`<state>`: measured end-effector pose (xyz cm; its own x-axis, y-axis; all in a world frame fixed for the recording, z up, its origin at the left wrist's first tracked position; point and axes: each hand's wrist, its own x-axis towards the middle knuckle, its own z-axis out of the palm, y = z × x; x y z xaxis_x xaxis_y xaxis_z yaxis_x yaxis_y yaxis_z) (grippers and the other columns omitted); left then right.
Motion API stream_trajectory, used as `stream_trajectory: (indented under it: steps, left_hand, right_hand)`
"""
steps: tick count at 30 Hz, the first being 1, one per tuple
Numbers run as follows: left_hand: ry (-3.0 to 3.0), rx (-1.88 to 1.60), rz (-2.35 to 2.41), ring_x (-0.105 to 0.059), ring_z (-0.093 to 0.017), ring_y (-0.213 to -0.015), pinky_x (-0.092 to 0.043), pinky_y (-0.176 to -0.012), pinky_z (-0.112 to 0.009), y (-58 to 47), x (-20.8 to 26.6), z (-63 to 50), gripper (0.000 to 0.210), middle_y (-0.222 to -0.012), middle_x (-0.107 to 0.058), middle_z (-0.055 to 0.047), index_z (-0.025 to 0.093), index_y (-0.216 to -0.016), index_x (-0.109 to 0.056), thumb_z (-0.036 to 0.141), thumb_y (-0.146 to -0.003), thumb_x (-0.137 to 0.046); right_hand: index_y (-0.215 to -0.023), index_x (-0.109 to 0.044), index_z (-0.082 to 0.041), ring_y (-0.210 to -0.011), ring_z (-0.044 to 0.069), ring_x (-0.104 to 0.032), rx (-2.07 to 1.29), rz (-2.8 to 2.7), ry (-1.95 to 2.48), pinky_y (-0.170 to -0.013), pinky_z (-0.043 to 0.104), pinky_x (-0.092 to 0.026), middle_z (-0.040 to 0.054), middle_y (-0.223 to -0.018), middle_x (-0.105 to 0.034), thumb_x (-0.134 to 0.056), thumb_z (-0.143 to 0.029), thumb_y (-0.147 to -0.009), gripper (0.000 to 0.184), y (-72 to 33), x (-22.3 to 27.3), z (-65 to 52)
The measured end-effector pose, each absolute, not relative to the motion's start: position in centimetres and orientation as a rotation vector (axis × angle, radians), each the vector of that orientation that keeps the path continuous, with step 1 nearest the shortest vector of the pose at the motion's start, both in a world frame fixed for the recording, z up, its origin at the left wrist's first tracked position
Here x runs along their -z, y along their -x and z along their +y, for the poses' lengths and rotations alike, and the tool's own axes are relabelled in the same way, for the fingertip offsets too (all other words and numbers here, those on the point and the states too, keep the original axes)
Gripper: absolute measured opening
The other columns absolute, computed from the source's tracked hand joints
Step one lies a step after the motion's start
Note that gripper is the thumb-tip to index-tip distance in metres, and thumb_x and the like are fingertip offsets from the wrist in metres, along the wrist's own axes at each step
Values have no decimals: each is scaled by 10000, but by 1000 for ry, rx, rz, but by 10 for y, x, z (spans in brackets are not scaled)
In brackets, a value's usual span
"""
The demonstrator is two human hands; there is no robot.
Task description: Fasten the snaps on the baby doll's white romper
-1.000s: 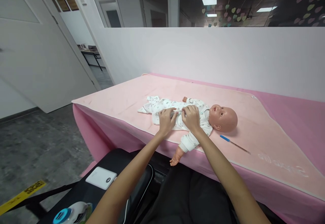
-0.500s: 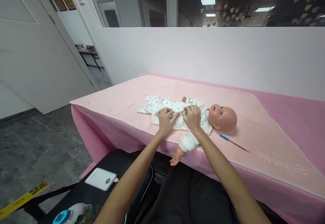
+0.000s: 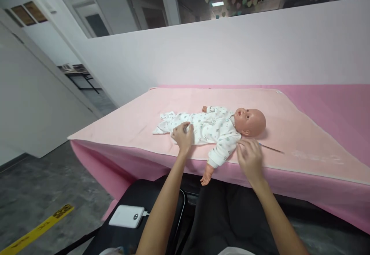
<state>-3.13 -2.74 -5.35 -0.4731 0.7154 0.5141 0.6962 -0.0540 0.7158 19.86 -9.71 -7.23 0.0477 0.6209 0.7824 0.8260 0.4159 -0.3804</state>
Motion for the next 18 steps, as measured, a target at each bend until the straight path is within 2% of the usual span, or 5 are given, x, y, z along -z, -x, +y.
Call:
stream_trajectory:
  steps: [2, 5, 7, 11, 18]
  left_hand:
    - [-1630, -1585, 2138, -477, -258, -1039, -262, -951, -463, 31, 53, -27, 196, -989, -657, -27, 264, -917, -643, 314, -807, -489]
    - [-1645, -1570, 2118, -455, -267, -1072, -265, -947, -464, 32, 52, -26, 233, -1017, -646, -35, 274, -969, -650, 296, -816, -476]
    - [-1651, -1549, 2096, -447, -271, -1072, -262, -943, -473, 32, 52, -26, 231, -1004, -643, -34, 286, -952, -666, 307, -819, -478]
    - [-1676, -1518, 2032, -440, -273, -1056, -250, -950, -493, 33, 52, -27, 227, -952, -635, -30, 303, -890, -695, 347, -821, -483]
    - [-1625, -1563, 2064, -387, -285, -1101, -236, -1004, -496, 35, 55, -25, 361, -1088, -570, -69, 266, -1135, -614, 362, -835, -438]
  right_hand:
    - [-882, -612, -184, -897, 227, -557, 307, -1570, 1544, -878, 382, -388, 89, -917, -649, -432, -243, -845, 192, -235, 84, -118]
    - [-1038, -588, -112, -938, 295, -547, 382, -1442, 1958, -793, 403, -400, 157, -1010, -632, -440, -294, -825, 318, -281, 91, -129]
    - [-1073, -579, -87, -965, 315, -543, 392, -1448, 2108, -777, 405, -396, 180, -1055, -617, -425, -311, -827, 367, -298, 89, -128]
    - [-883, -643, -144, -894, 276, -580, 257, -1609, 2144, -734, 368, -401, 132, -941, -662, -395, -282, -823, 290, -308, 77, -123]
    - [-770, -645, -197, -675, 200, -613, -184, -1346, 1889, -622, 299, -432, 60, -751, -680, -500, -408, -734, 259, -299, 27, -124]
